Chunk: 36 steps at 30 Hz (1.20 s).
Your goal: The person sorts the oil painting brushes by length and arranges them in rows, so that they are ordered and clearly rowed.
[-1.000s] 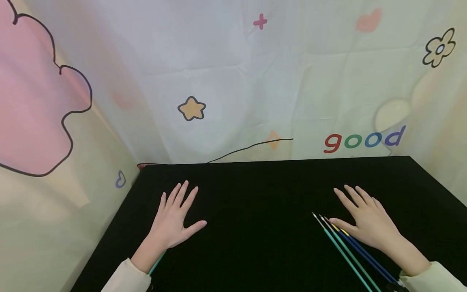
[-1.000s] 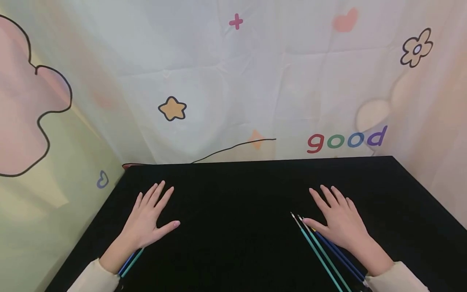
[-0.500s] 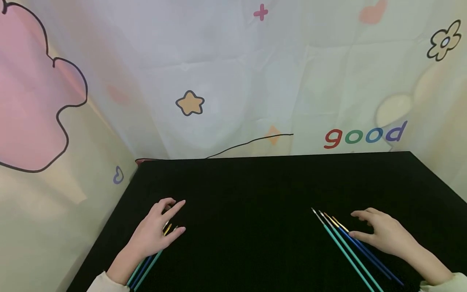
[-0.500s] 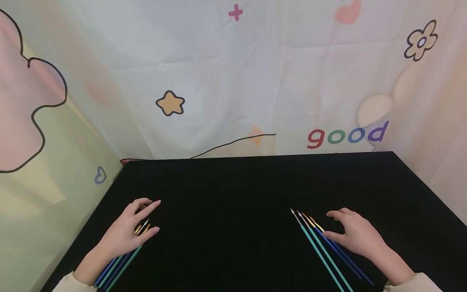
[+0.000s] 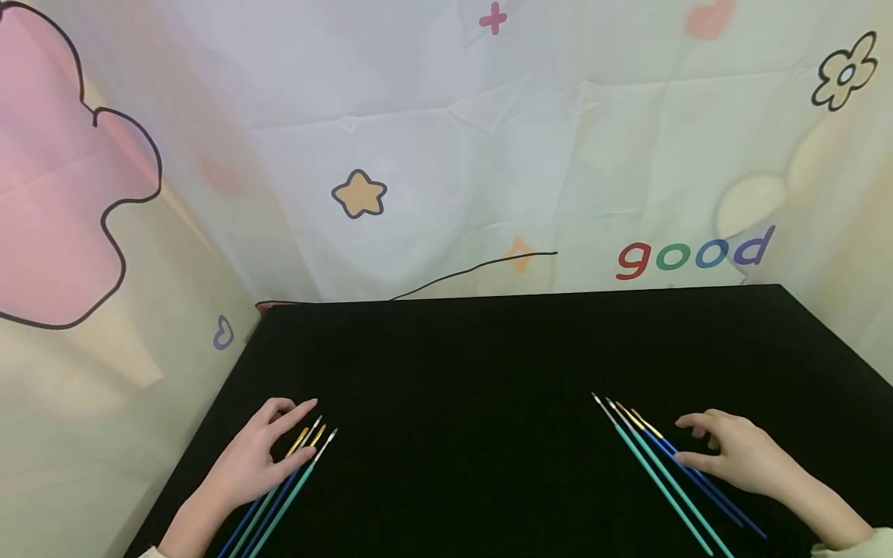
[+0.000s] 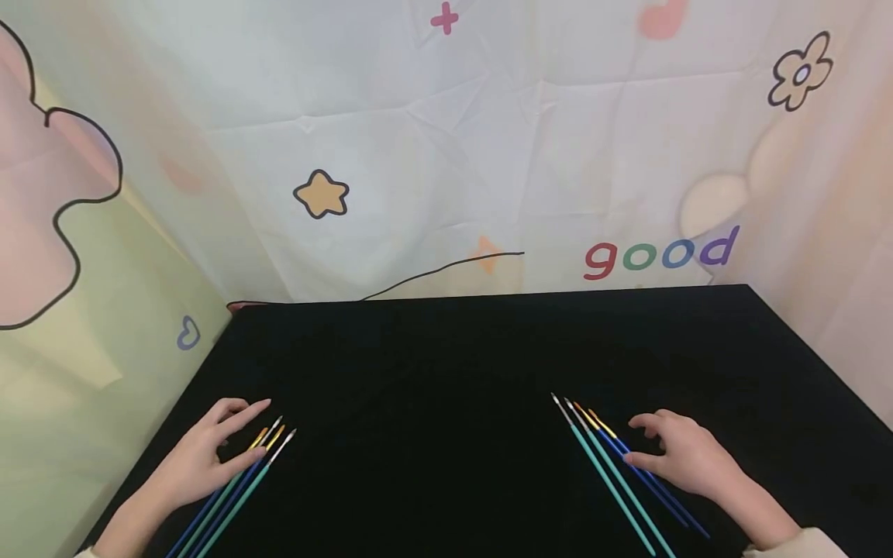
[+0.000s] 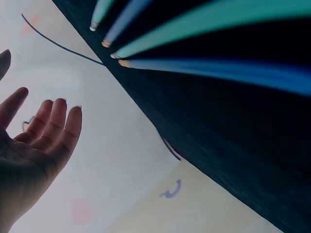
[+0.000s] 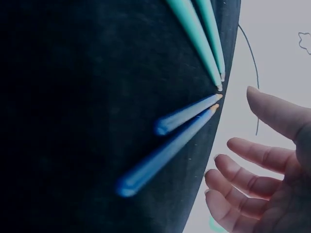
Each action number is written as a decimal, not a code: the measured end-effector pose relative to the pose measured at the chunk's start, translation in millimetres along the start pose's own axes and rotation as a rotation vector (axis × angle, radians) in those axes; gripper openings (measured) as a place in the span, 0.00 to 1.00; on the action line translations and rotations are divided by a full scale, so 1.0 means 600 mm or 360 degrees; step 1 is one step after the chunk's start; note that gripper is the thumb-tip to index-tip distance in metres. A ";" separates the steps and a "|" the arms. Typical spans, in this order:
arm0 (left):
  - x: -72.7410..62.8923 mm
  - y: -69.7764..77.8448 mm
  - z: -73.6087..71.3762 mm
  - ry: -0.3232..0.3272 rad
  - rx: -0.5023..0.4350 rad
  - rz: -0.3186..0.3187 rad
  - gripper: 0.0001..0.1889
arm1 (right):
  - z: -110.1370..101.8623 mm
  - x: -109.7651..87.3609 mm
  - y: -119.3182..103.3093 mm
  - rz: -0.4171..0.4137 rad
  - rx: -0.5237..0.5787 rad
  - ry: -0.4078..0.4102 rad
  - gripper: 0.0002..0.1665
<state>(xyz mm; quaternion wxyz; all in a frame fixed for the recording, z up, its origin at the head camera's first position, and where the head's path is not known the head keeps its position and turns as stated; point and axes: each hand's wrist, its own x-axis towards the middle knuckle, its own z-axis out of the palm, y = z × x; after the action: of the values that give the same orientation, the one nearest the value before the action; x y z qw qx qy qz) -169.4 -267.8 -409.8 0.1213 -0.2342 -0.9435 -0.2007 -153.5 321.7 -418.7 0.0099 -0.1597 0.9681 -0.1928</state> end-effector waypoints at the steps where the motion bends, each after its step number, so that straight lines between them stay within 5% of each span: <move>1: -0.002 -0.004 -0.002 -0.0032 -0.0038 -0.0043 0.30 | 0.001 0.000 0.001 -0.0020 0.0014 -0.0004 0.25; 7: -0.011 -0.027 -0.013 -0.0212 -0.0226 -0.0233 0.26 | 0.004 0.005 0.007 -0.0049 0.0131 -0.0089 0.22; 18: -0.027 -0.064 -0.011 -0.0665 -0.0396 -0.0443 0.28 | 0.012 0.013 0.013 0.0141 0.0125 -0.0249 0.13; 24: -0.028 -0.072 -0.007 -0.0767 -0.0475 -0.0407 0.30 | 0.013 0.014 0.013 0.0138 0.0157 -0.0285 0.10; 36: -0.023 -0.062 0.003 -0.0779 -0.0422 -0.0591 0.28 | 0.011 0.014 0.015 0.0130 0.0217 -0.0351 0.10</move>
<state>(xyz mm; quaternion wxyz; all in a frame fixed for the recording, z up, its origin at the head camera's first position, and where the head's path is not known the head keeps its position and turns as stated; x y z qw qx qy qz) -175.9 -302.6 -427.7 -0.1791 -0.1131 -0.9369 -0.2781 -163.8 324.2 -427.8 0.1350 -0.1394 0.9515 -0.2388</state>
